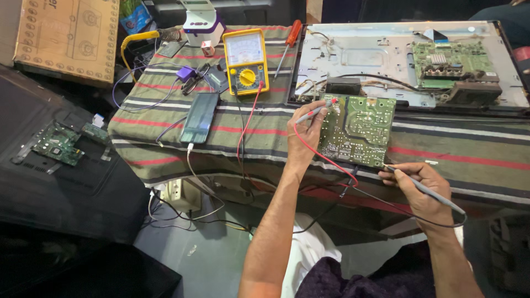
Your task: The person uses a multimeter to test multiple points on a green circuit board. They hold the board with one hand and probe various solder joints and traces with the multimeter leads, occasionally repositioning the board on the workbench.
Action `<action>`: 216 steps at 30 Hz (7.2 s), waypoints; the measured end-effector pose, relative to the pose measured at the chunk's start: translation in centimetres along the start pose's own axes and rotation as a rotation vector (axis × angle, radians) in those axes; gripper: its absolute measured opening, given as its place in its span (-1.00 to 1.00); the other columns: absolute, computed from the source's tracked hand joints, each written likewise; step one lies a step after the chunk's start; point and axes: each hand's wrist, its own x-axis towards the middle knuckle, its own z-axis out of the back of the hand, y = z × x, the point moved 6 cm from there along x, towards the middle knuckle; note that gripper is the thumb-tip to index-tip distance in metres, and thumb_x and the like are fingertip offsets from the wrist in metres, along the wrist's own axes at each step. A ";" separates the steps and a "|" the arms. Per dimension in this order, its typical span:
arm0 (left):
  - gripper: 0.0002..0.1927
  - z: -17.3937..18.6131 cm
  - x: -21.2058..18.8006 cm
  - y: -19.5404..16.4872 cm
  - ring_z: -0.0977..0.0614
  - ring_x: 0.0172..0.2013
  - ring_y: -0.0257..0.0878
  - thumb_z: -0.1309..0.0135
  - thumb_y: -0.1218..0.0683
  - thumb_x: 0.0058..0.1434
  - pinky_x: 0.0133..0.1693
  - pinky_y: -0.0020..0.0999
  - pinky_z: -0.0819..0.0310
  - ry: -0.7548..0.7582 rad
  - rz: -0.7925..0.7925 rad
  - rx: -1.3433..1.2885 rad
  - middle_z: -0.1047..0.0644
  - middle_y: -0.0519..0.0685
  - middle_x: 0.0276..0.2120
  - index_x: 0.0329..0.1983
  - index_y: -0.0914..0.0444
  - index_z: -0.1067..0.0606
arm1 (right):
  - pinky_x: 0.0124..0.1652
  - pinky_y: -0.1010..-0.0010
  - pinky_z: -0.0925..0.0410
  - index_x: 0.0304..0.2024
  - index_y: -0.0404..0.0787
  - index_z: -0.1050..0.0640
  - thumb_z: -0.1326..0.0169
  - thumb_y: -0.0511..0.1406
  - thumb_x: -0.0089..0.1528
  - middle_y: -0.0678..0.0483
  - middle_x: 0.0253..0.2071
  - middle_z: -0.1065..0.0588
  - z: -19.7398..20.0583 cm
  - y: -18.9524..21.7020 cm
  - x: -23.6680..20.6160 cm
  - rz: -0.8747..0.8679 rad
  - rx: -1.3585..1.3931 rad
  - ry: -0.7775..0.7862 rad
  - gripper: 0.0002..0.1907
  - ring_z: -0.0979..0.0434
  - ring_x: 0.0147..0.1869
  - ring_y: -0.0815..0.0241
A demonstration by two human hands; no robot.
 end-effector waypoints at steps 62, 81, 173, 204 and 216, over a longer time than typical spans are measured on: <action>-0.80 -0.3 -0.2 -0.4 -0.56 -0.24 -0.43 -0.12 0.12 0.42 -0.17 -0.49 -0.48 -0.009 0.027 -0.080 -0.62 -0.09 -0.23 -0.01 0.35 -0.57 | 0.00 0.31 -0.59 -0.05 -0.47 -0.49 0.02 -0.47 0.37 -0.26 -0.09 -0.59 0.3 0.2 0.1 0.018 -0.026 0.010 -0.85 -0.68 -0.01 0.01; -0.81 -0.5 -0.2 0.1 -0.56 -0.21 -0.41 -0.12 0.13 0.42 -0.15 -0.47 -0.49 -0.008 0.027 -0.101 -0.62 -0.08 -0.20 -0.01 0.35 -0.56 | 0.01 0.31 -0.58 -0.04 -0.47 -0.49 0.02 -0.47 0.37 -0.25 -0.07 -0.58 0.4 0.3 0.0 0.016 -0.005 0.009 -0.85 -0.67 0.00 0.02; -0.81 -0.4 -0.5 0.5 -0.52 -0.26 -0.48 -0.09 0.14 0.43 -0.22 -0.55 -0.42 -0.016 0.080 -0.199 -0.60 -0.13 -0.27 0.00 0.36 -0.55 | 0.03 0.35 -0.55 -0.05 -0.49 -0.48 0.03 -0.47 0.39 -0.25 -0.07 -0.59 0.5 -0.1 -0.2 0.014 0.021 0.011 -0.86 -0.67 -0.01 0.05; -0.84 -0.4 -0.4 0.0 -0.52 -0.23 -0.47 -0.09 0.18 0.43 -0.19 -0.54 -0.43 0.000 0.049 -0.163 -0.60 -0.11 -0.23 -0.02 0.36 -0.55 | 0.02 0.33 -0.57 -0.06 -0.48 -0.48 0.03 -0.47 0.39 -0.26 -0.06 -0.58 0.5 0.1 -0.2 0.018 0.011 0.007 -0.86 -0.67 0.00 0.03; -0.84 -0.4 -0.5 0.2 -0.53 -0.24 -0.49 -0.08 0.17 0.43 -0.20 -0.55 -0.43 0.008 0.063 -0.170 -0.60 -0.12 -0.23 -0.02 0.37 -0.55 | 0.00 0.34 -0.58 -0.06 -0.47 -0.49 0.02 -0.47 0.38 -0.26 -0.09 -0.59 0.5 0.1 -0.2 0.035 -0.003 0.015 -0.86 -0.68 -0.02 0.04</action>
